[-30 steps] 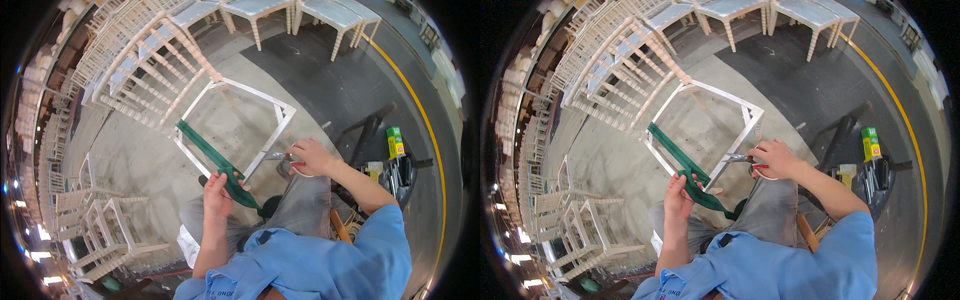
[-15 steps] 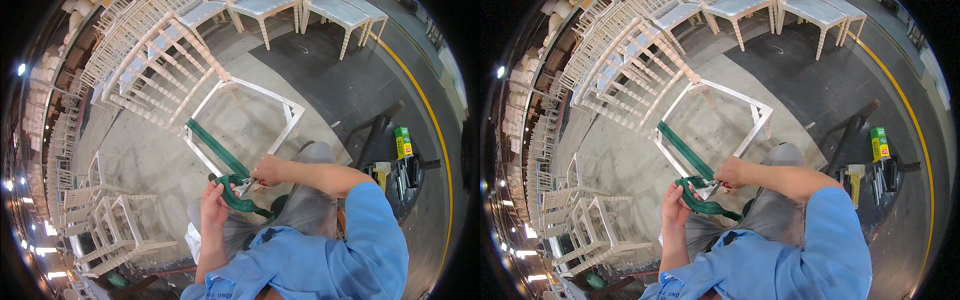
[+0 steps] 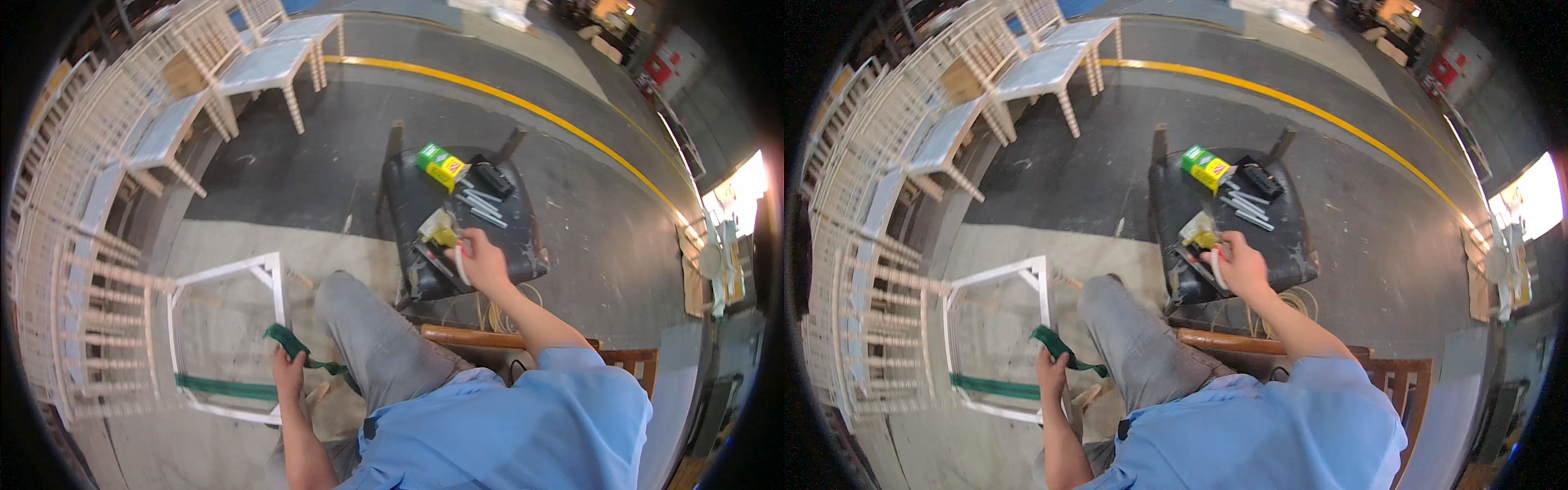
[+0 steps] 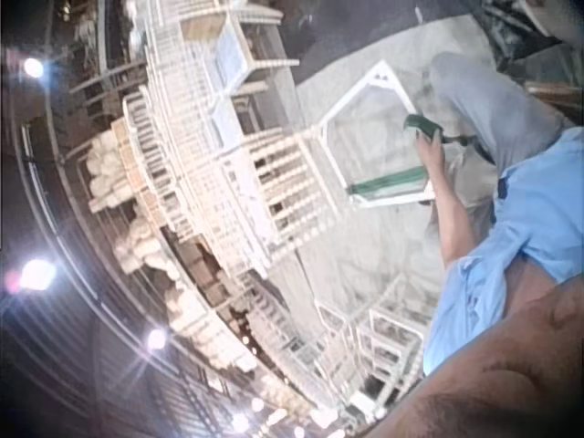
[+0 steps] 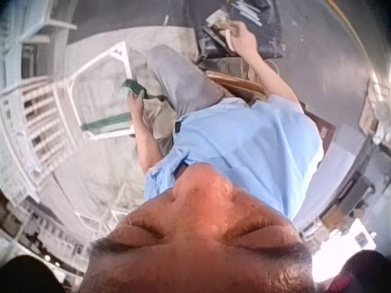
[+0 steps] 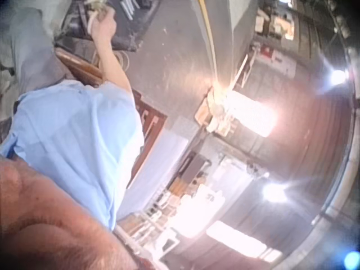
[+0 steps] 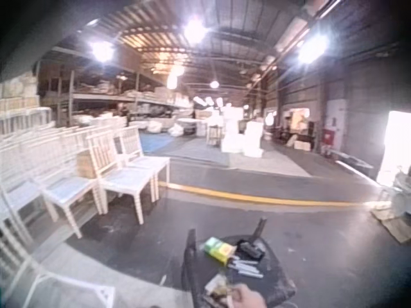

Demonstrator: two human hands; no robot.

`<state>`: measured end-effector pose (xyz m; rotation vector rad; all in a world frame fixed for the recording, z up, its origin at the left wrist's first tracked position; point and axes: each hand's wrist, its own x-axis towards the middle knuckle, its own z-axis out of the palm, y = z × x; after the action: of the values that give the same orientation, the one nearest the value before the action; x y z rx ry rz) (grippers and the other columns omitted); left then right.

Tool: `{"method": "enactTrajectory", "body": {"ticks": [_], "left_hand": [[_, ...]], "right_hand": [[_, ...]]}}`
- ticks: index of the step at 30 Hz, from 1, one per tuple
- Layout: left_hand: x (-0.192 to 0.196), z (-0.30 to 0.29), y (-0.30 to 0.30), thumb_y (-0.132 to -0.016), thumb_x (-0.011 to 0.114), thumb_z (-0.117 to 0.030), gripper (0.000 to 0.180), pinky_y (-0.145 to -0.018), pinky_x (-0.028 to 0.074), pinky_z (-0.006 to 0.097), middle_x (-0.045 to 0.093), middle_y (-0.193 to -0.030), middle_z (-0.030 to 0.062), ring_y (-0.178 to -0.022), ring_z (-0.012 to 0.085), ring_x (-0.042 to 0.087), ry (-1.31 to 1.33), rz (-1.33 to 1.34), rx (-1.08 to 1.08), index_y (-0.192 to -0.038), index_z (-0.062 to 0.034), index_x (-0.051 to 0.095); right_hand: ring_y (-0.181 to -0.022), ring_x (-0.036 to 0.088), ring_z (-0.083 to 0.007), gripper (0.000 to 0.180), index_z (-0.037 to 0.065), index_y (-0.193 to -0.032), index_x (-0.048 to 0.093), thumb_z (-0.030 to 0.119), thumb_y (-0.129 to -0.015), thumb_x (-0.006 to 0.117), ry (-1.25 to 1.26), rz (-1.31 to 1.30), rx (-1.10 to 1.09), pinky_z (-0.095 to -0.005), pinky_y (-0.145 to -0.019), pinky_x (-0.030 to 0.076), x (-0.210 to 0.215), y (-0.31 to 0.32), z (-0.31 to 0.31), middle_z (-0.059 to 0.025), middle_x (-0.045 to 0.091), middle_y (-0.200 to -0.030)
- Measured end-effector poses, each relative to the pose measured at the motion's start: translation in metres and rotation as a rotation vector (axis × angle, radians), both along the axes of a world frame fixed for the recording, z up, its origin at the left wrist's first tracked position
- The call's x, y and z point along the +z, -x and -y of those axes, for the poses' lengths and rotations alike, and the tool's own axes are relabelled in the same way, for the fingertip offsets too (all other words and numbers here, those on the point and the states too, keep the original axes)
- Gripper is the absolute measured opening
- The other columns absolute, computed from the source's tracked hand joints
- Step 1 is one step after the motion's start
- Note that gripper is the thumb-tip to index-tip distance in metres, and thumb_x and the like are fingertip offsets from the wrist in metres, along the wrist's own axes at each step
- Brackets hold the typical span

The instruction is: The person attaches green webbing strips to the seat frame of a white wooden chair. They position each strip, secure it with a staple gun, and trim excess material with scissors. The process is repeated for multiple parallel strips across the chair seat.

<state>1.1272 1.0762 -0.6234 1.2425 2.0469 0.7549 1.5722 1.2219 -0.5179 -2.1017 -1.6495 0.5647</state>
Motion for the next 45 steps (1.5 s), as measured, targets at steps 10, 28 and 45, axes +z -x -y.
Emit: {"method": "enactTrajectory", "body": {"ticks": [10, 28, 45], "left_hand": [[-0.011, 0.045, -0.027, -0.080, 0.080, -0.028, 0.035, -0.090, 0.051, 0.049, 0.066, -0.111, 0.0217, -0.104, 0.0437, 0.063, 0.164, -0.218, 0.138, -0.100, -0.0014, 0.069], [0.044, 0.155, -0.045, -0.085, 0.077, -0.026, 0.044, -0.096, 0.054, 0.040, 0.067, -0.133, 0.0120, -0.108, 0.0266, 0.070, 0.307, 0.304, 0.154, -0.121, -0.0027, 0.068], [0.225, 0.112, 0.031, -0.105, 0.059, -0.013, 0.020, -0.091, 0.061, 0.046, 0.073, -0.114, 0.0192, -0.098, 0.0332, 0.074, -0.899, 0.972, 0.708, -0.120, -0.0019, 0.063]], "right_hand": [[-0.111, 0.066, -0.0417, 0.042, 0.005, -0.121, 0.070, 0.033, -0.091, 0.069, 0.115, 0.407, -0.165, -0.0505, -0.092, 0.052, -0.042, -0.138, 0.003, -0.0226, 0.071, -0.116], [-0.109, 0.066, -0.0339, 0.028, 0.000, -0.115, 0.070, 0.014, -0.091, 0.073, -0.298, -0.001, 0.388, -0.0404, -0.097, 0.051, 0.016, 0.014, -0.080, -0.0184, 0.067, -0.114], [-0.086, 0.064, -0.0105, 0.028, -0.002, -0.119, 0.069, 0.013, -0.096, 0.072, 0.907, -0.653, 1.470, -0.0287, -0.076, 0.052, 0.011, 0.282, 0.092, -0.0050, 0.073, -0.088]]}}
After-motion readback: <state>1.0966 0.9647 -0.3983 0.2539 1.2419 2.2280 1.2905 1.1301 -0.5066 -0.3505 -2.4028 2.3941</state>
